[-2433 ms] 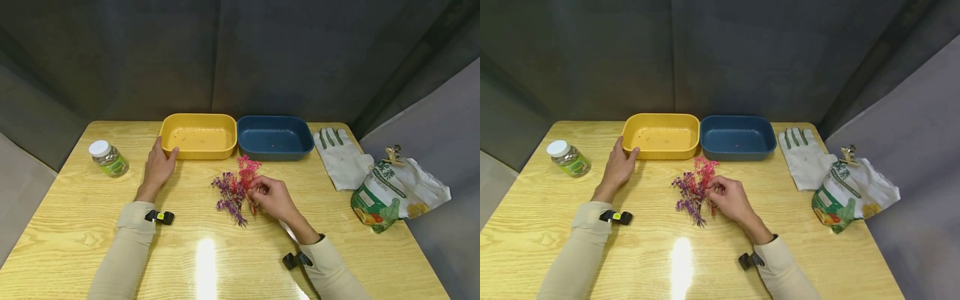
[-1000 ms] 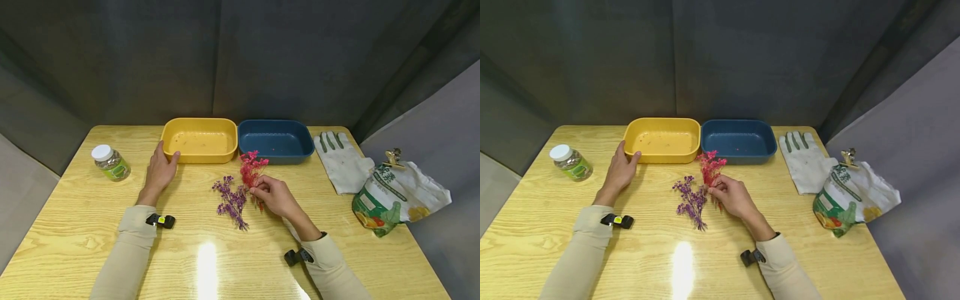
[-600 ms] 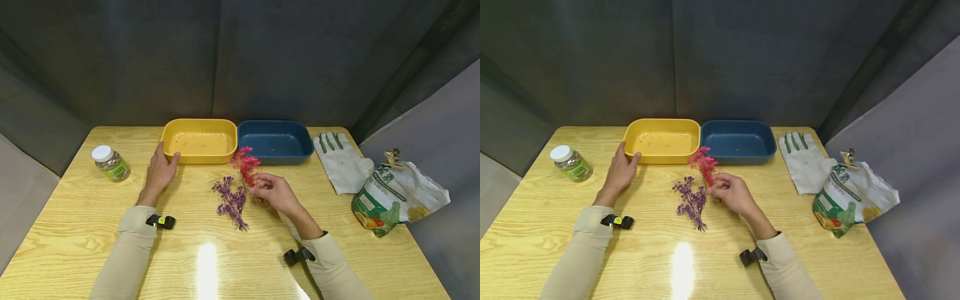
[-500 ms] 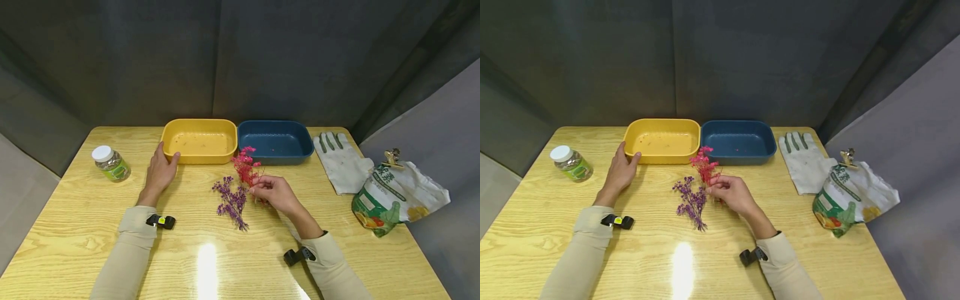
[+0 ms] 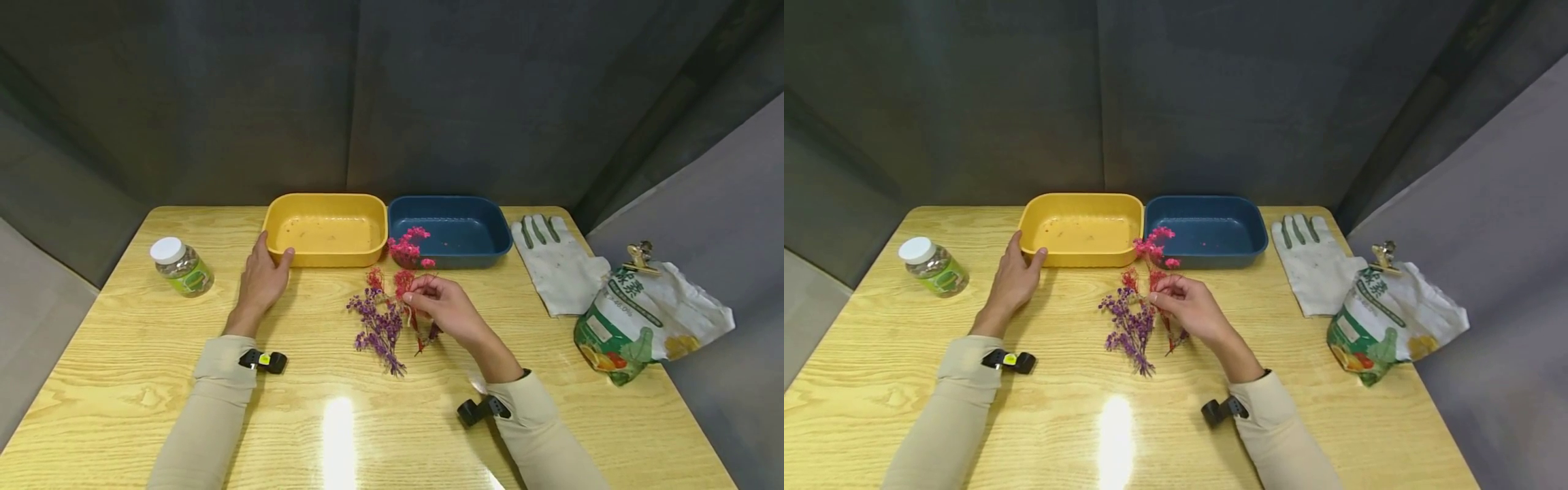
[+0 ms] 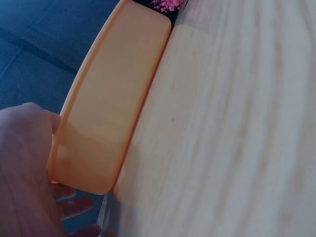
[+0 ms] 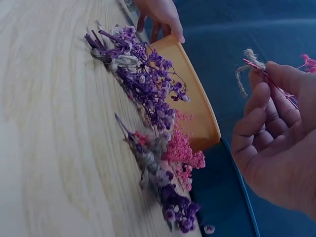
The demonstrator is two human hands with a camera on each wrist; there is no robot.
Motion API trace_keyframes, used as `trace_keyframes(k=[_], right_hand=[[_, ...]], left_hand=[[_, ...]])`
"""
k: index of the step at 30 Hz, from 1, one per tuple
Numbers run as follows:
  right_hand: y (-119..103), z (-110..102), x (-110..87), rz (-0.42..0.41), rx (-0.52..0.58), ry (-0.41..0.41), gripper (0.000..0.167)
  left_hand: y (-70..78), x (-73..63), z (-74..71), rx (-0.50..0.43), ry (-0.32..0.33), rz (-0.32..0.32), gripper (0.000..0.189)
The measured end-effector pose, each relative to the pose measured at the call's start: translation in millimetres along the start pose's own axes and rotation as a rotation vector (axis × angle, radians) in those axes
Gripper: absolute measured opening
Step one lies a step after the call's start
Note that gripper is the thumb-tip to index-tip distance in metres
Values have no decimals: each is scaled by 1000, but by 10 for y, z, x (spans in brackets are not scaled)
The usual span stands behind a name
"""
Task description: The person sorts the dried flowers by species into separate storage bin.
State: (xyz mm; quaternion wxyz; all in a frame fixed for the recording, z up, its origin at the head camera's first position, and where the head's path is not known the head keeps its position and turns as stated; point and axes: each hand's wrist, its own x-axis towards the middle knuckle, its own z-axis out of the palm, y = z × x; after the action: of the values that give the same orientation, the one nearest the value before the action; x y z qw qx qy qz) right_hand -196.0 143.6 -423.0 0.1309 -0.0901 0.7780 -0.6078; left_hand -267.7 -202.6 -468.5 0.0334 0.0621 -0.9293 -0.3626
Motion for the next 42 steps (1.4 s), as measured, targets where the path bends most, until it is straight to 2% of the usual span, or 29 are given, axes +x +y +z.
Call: trace_keyframes(k=[10,17,26,35,42], right_hand=[[-123,76,197,-34,-85,30,24],[-173,53,570,-7,-100,31,20],[-244,69,1073,7,-215,54,19],[-349,197,1338,40,-281,88,19],[-418,259,1534,94,-276,114,23]], left_hand=[[-7,11,7,-13,2,-1,85],[-16,4,-8,-51,-3,-10,88],[-32,9,0,-78,-6,-1,88],[-58,21,14,-97,-14,7,89],[-59,31,6,-94,-16,6,90]])
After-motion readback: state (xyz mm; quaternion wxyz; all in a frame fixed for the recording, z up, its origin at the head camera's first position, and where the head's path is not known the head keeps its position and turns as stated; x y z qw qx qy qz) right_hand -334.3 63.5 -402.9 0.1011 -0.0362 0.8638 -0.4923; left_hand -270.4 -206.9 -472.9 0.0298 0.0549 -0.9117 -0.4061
